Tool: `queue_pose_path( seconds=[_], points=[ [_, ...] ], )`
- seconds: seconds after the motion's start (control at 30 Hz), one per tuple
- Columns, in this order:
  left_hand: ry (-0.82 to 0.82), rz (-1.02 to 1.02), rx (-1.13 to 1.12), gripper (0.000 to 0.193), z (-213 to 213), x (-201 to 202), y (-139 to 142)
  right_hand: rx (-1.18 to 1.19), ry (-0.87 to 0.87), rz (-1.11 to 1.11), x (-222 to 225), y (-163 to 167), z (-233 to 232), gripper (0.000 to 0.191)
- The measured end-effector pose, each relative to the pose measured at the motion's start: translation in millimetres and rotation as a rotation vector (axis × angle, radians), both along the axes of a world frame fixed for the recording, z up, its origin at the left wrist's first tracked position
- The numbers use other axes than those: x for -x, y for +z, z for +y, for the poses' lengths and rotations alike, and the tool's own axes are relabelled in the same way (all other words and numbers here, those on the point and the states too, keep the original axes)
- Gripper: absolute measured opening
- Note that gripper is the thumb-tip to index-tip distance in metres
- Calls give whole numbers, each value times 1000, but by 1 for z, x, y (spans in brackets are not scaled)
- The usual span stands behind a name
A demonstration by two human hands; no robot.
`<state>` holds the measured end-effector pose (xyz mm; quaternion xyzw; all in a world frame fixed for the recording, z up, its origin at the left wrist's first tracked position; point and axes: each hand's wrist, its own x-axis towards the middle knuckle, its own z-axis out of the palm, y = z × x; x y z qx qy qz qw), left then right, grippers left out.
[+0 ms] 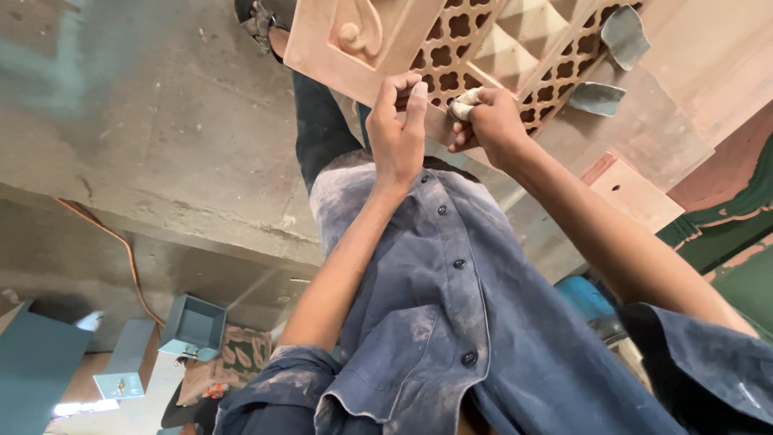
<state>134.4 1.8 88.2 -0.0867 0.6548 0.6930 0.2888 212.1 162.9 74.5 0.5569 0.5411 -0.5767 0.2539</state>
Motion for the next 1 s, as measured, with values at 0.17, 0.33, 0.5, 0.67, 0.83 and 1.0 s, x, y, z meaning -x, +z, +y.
queue_pose_path(
  seconds=[0.17,0.33,0.5,0.67,0.83,1.0],
  points=[
    [51,6,0,19,-2,8,1,237,-351,62,-6,6,7,13],
    [67,58,47,19,-13,12,-3,198,-368,176,-15,15,10,20],
    [51,98,68,20,-19,9,-6,54,-215,222,-7,10,-12,15],
    [20,128,104,21,-21,7,-5,-184,-25,304,1,8,-49,13],
    [6,116,107,22,-23,7,-2,-404,180,255,-1,11,-53,17],
    [-17,146,124,22,-28,9,0,-805,920,525,-21,18,-41,27]
  ],
)
